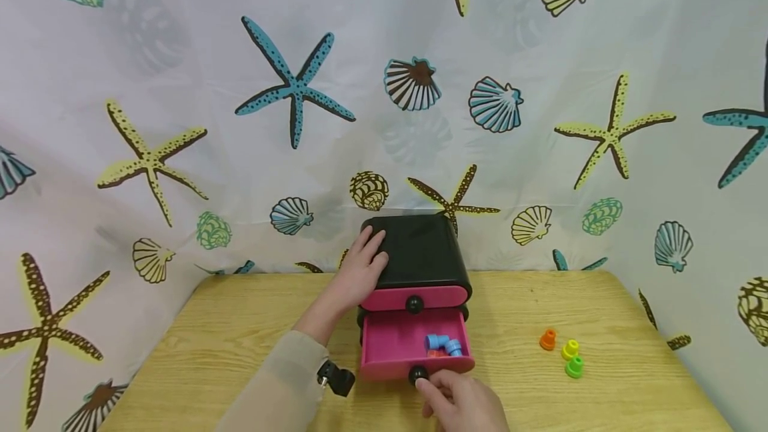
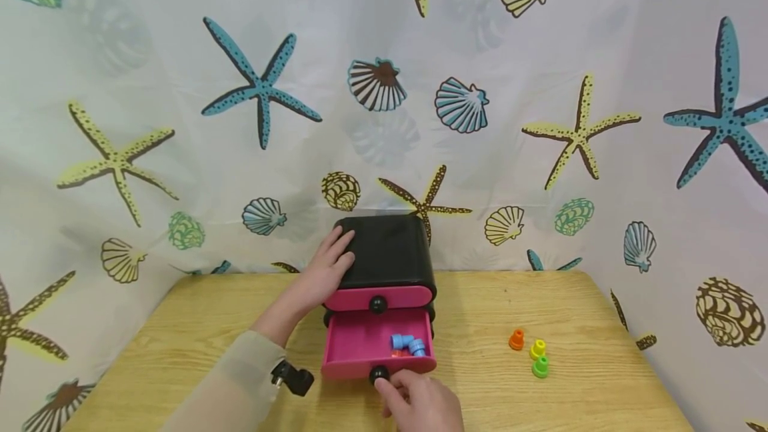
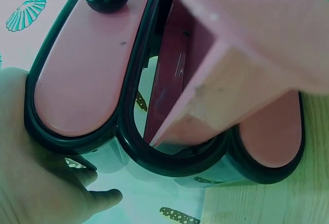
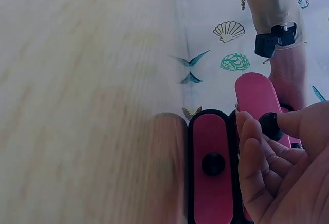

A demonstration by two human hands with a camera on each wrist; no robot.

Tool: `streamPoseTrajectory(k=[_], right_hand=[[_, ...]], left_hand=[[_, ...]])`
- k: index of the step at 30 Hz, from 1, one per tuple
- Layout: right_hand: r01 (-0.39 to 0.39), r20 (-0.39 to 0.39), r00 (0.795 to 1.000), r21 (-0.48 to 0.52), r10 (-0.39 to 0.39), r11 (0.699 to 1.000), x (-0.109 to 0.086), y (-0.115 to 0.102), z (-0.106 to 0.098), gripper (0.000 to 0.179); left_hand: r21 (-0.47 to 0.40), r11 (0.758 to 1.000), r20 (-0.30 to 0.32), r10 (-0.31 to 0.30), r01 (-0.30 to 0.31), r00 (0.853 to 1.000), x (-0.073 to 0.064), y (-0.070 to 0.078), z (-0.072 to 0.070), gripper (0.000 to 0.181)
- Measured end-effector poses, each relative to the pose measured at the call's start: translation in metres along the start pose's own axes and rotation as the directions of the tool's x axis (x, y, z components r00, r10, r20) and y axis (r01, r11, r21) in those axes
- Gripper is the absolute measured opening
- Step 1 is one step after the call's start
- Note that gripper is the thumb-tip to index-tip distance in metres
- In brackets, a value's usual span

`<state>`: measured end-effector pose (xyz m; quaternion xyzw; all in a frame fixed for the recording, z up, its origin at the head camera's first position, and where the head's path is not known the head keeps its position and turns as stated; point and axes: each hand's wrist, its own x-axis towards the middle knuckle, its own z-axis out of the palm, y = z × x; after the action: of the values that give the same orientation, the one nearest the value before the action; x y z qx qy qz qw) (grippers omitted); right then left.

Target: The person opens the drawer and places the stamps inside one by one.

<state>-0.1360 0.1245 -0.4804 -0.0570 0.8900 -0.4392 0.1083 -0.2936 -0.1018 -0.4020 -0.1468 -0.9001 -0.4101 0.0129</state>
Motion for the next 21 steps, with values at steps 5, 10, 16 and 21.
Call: streamPoseTrajectory(k=[5,10,16,21], right_hand=[[0.017,-0.019,1.000,0.003,-0.017,1.000,0.005,-0.001,-0.003,0.040],[0.012,-0.028,1.000,0.010,-0.012,1.000,0.012,0.000,-0.005,0.042],[-0.002,-0.034,0.999,0.016,0.002,1.000,0.020,0.000,-0.006,0.043],[0.021,-0.055,0.998,0.008,-0.021,1.000,0.025,-0.001,-0.005,0.043]], left_hand=[[0.002,1.000,0.000,0.000,0.000,1.000,-0.001,0.001,0.000,0.063],[0.013,1.000,0.000,0.001,-0.001,1.000,0.001,-0.001,0.000,0.063],[0.009,1.000,0.000,0.006,-0.006,1.000,0.000,0.000,0.000,0.062],[0.010,1.000,0.000,0.003,-0.003,1.000,0.000,-0.001,0.000,0.062]])
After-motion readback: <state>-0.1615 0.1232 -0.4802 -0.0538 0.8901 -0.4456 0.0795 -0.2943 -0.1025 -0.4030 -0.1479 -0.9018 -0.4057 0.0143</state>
